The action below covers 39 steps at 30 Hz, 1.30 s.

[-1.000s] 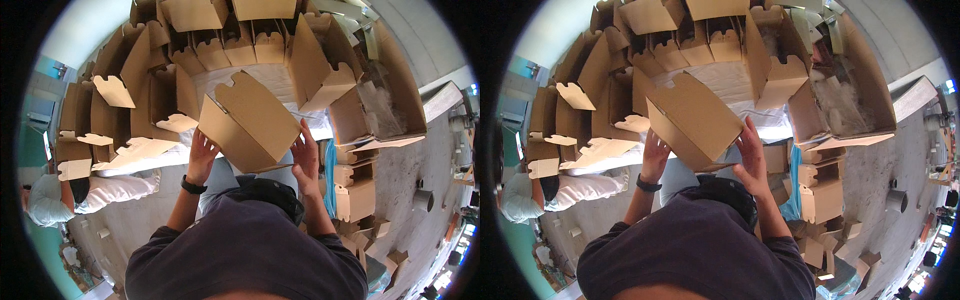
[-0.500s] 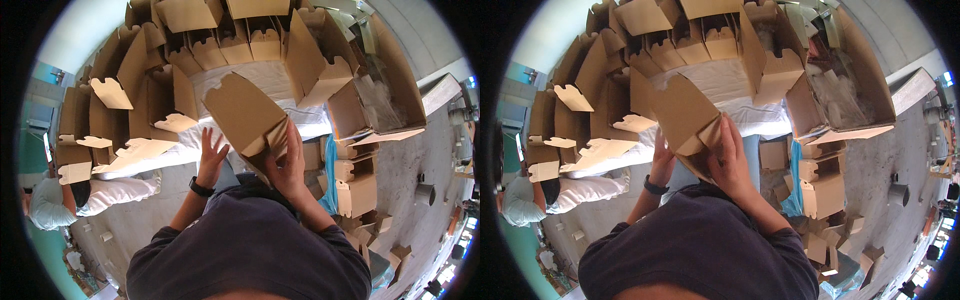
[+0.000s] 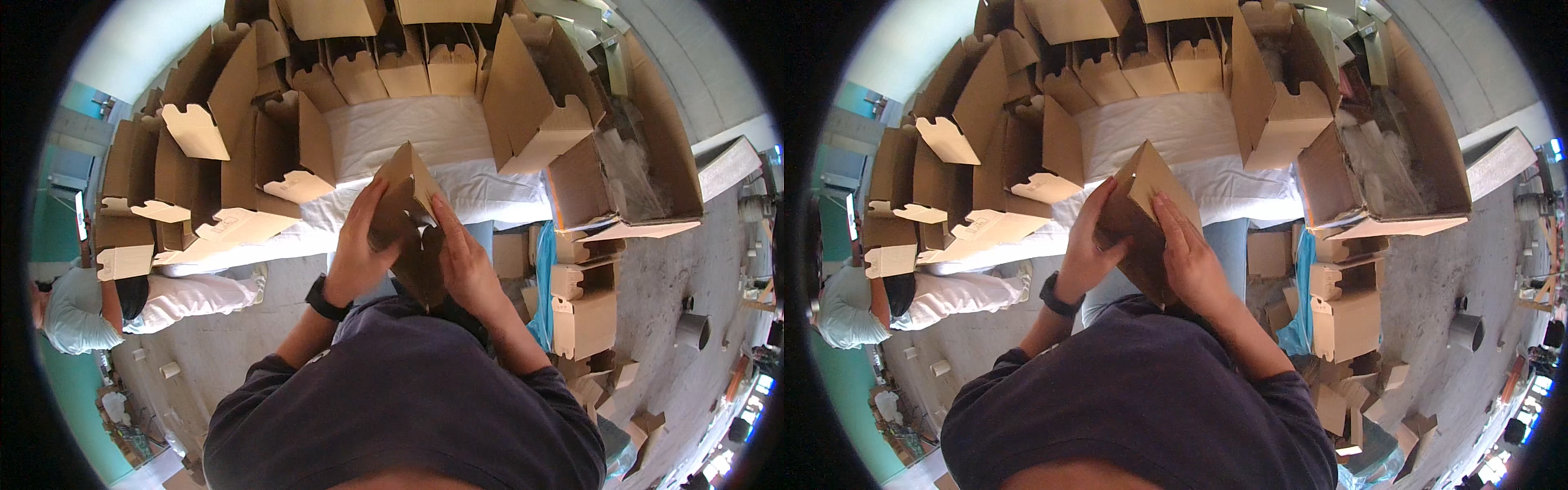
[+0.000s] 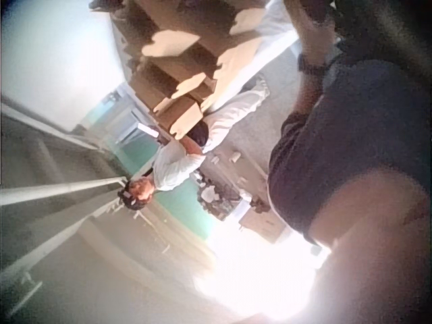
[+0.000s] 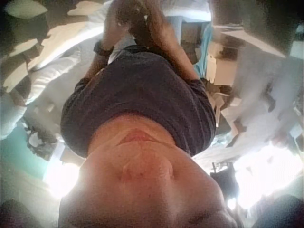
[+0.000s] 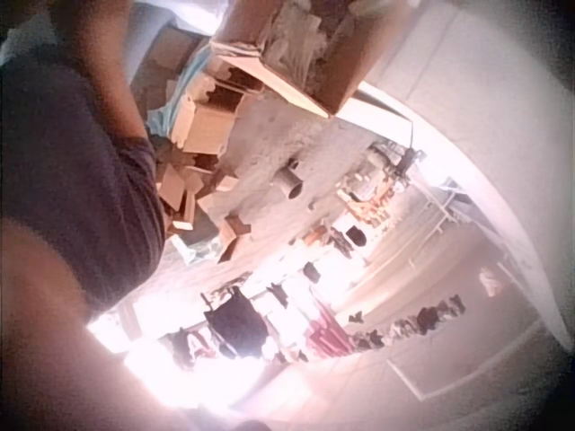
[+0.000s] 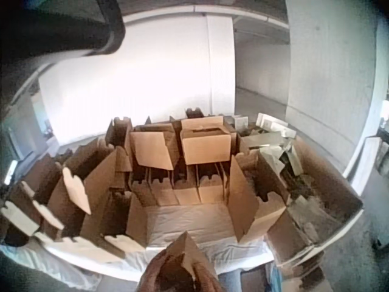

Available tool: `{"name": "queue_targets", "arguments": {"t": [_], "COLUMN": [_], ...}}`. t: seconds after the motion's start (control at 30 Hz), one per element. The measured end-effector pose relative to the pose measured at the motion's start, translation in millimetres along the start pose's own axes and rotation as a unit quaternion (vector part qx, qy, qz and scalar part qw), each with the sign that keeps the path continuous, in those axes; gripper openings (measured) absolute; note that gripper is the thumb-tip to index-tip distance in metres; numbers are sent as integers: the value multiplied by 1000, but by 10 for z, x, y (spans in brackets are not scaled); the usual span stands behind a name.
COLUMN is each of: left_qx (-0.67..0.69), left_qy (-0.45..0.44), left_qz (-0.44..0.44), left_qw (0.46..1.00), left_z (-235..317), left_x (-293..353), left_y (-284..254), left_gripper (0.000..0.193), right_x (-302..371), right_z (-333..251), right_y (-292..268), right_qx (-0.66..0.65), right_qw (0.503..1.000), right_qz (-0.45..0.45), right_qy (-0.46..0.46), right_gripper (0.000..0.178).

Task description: The person picks up flat cardboard pieces and folds them along pre-scored lines to assemble several individual boxes, placing the finished ones on a table.

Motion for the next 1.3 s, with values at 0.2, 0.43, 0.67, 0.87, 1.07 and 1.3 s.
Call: {"name": "queue_targets", "arguments": {"t": [0.2, 0.43, 0.67, 0.87, 1.07, 1.3], "left_qx": [-170, -96, -83, -29, 168, 261], "left_qy": [20, 14, 49, 51, 33, 115], "left_qz": [12, 31, 45, 189, 298, 229], "left_qw": [985, 995, 994, 980, 939, 931], "left_z": [217, 215, 188, 99, -139, -14], "left_x": [-23, 66, 97, 127, 253, 304], "left_y": [-187, -126, -240, -471, -623, -450], "left_gripper": [86, 79, 55, 39, 25, 14], "right_x": [30, 9, 14, 159, 310, 478], "right_z": [-256, -421, -359, -236, 410, 764], "right_y": [-41, -130, -176, -51, -309, 118], "right_qx": [79, 143, 144, 158, -13, -541], "right_qw": [991, 974, 976, 967, 972, 744], "right_qz": [-46, -76, -66, -108, 203, 137], "right_qy": [-96, -156, -150, -170, 119, 367], "right_gripper": [54, 58, 53, 51, 80, 81]}}
Point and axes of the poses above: each hand's wrist, its own x-axis away from the middle knuckle, its own y-axis out of the palm, z = x × y, the point moved 8 cm from there along -x, towards the middle knuckle, and after that the axes turned 8 degrees about z, right-handed, at the moved point
